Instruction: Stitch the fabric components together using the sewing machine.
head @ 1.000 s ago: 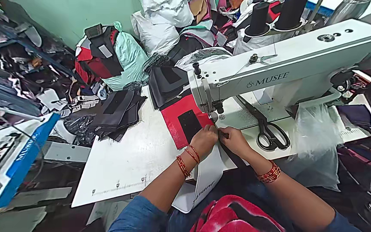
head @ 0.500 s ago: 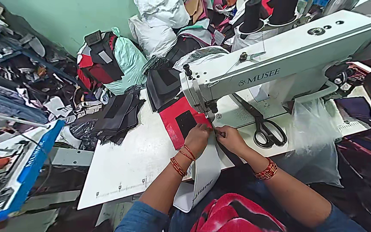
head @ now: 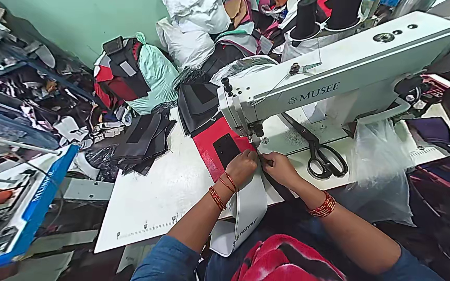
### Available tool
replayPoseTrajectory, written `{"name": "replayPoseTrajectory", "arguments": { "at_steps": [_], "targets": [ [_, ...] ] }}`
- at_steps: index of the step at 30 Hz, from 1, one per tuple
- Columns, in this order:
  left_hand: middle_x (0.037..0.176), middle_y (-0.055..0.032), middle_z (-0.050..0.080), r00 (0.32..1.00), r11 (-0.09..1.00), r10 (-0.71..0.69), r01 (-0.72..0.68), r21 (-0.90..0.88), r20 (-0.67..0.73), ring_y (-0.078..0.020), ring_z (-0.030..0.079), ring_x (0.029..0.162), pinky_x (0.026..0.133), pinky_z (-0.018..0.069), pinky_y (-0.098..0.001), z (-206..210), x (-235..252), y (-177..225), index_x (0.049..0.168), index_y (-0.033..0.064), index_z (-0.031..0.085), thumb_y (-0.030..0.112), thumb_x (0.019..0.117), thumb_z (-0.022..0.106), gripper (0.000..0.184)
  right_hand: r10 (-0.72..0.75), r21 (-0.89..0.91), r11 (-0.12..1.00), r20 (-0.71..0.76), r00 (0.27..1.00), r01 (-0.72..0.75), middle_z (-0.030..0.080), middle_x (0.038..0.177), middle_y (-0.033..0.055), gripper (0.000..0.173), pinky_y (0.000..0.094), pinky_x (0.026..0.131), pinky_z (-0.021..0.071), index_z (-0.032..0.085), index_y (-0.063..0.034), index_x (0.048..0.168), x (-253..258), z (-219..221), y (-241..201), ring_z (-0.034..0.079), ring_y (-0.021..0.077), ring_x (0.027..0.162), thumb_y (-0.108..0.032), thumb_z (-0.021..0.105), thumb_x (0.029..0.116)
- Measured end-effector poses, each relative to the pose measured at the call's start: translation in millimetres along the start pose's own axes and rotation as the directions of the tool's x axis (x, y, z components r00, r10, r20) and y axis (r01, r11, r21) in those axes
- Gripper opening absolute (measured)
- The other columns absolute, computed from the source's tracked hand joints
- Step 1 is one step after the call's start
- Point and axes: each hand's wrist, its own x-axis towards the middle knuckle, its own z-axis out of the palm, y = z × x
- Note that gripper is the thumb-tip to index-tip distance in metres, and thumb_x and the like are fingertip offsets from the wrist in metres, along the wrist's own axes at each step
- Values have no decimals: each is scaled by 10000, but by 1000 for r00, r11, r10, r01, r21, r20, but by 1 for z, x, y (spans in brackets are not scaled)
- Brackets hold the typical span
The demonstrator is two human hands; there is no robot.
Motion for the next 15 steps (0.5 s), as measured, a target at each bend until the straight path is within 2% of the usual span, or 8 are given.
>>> {"name": "replayPoseTrajectory", "arguments": {
  "at_steps": [2,5,8,11,15],
  "targets": [
    [1126,-249,704,996,1000,10,-11,-16,-89,-395,694,1095,927,566,-456,5,-3,-1,1107,-138,688,-91,960,503,241,-18,11,1000,-8,1000,18,686,1131,181,341,345,904,506,674,21,1292,0,0,1,645,207,974,-54,555,981],
    [1131,-259,705,982,988,-52,24,-150,-182,-418,691,1095,926,570,-490,13,-10,-1,1130,-118,700,-78,938,530,259,-59,-23,998,-15,998,59,680,1109,187,357,329,872,503,676,22,1297,-2,0,2,636,209,940,-47,518,984],
    [1239,-245,674,978,960,-151,111,-259,-141,-405,641,1189,987,536,-482,12,-17,7,1230,-96,679,2,943,530,337,-73,-28,997,-10,997,73,676,1101,179,359,323,874,507,679,5,1303,-1,1,5,636,205,945,-56,512,992],
    [1381,-210,621,977,940,-200,170,-295,-75,-372,572,1309,1068,485,-444,14,-21,14,1336,-82,622,28,966,486,409,-89,24,996,-20,996,90,681,1134,184,358,311,906,515,677,6,1307,-1,2,9,649,199,990,-46,518,990],
    [1420,-193,599,975,930,-219,198,-309,-32,-356,548,1342,1084,475,-422,13,-21,18,1362,-78,600,7,979,472,413,-69,87,993,-57,996,73,691,1109,165,327,266,873,512,691,19,1263,-2,3,9,645,143,961,-39,525,988]
  ]
}}
